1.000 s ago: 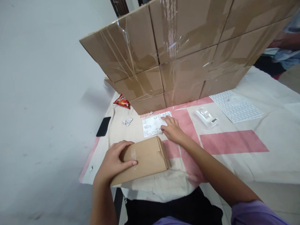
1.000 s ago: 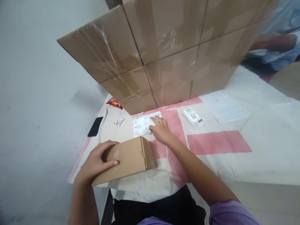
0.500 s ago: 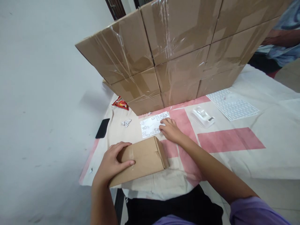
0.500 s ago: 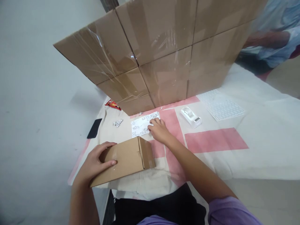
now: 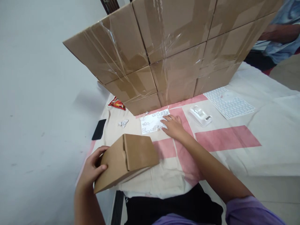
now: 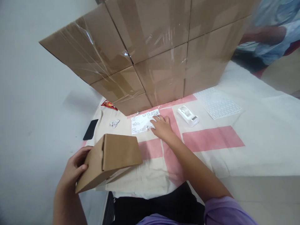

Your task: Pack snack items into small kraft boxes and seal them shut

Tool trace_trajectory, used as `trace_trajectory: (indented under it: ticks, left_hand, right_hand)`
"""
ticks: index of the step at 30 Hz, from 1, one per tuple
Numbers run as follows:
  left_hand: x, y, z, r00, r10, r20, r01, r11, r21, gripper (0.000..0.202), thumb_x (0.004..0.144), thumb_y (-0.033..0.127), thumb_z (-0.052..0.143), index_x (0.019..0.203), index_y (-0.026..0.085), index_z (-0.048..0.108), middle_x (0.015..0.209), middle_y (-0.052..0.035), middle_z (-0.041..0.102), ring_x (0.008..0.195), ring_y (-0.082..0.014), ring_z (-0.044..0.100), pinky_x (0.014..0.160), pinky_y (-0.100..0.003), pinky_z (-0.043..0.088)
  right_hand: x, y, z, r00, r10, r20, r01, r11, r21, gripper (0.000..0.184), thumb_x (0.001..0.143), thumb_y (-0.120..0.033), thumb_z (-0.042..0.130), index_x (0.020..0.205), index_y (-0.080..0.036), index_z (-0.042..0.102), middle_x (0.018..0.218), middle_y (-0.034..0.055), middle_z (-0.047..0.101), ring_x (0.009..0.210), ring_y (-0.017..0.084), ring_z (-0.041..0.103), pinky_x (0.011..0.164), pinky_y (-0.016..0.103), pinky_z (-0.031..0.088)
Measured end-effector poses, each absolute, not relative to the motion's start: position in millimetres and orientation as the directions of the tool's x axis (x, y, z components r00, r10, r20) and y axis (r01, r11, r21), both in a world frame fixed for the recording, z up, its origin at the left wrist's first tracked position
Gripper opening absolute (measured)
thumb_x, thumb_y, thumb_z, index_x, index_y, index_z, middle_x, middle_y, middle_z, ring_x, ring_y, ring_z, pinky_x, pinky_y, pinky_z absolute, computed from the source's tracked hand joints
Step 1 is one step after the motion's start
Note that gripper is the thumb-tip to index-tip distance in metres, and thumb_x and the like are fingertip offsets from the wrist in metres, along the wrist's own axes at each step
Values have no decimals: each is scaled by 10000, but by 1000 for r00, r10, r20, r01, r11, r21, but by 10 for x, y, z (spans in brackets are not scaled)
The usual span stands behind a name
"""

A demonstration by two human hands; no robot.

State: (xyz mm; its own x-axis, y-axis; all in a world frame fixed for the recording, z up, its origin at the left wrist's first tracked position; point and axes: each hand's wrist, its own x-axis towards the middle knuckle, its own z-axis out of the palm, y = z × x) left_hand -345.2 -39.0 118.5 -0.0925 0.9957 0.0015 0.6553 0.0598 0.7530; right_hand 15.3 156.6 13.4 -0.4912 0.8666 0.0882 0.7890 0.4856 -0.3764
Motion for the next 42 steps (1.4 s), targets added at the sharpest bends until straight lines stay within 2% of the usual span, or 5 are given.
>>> trace_trajectory:
  ticks: [9,18,28,34,42]
  left_hand:
    - [-3291,-390,1179,5,1000,18,774,-16,633,801,777,819,598,1291,205,579,1314,-140,641,1187,-357,623,1001,-448,521]
    - [-2571,0,1443,210,973,-99,922,-163,352,588,890,603,626,1356,253,547,1330,-101,641,1200,-325,601,1016,-478,472]
    - [-2559,384,1671,274,923,-271,866,-115,486,513,959,596,503,1352,281,600,1348,-78,669,1207,-274,648,987,-389,540]
    - [-2277,1495,1522,351,846,-402,936,-323,137,431,953,537,516,1194,225,690,1102,-76,747,969,-232,710,840,-308,536]
    - [-1954,1984,943,420,799,-429,886,-465,2,337,806,272,717,1142,263,706,1303,-97,654,1286,-282,556,945,-332,507]
  right_hand:
    - [518,1707,275,-197,979,56,924,204,-323,388,950,-317,526,1261,-129,664,1465,216,514,1378,432,366,1070,558,344]
    - [108,1543,112,-418,903,98,846,426,-320,586,940,-461,596,1465,-206,538,1616,185,379,1481,439,264,1155,665,159]
    - [84,1660,122,-420,880,221,832,471,-293,361,998,-391,512,1237,-204,707,1329,162,608,1200,367,449,954,516,334]
    - [69,1656,95,-398,885,242,833,459,-310,345,986,-399,541,1221,-211,711,1324,154,605,1190,364,439,946,505,319]
    - [75,1675,72,-382,889,254,820,452,-350,341,966,-400,571,1220,-219,710,1330,145,599,1199,355,429,956,506,306]
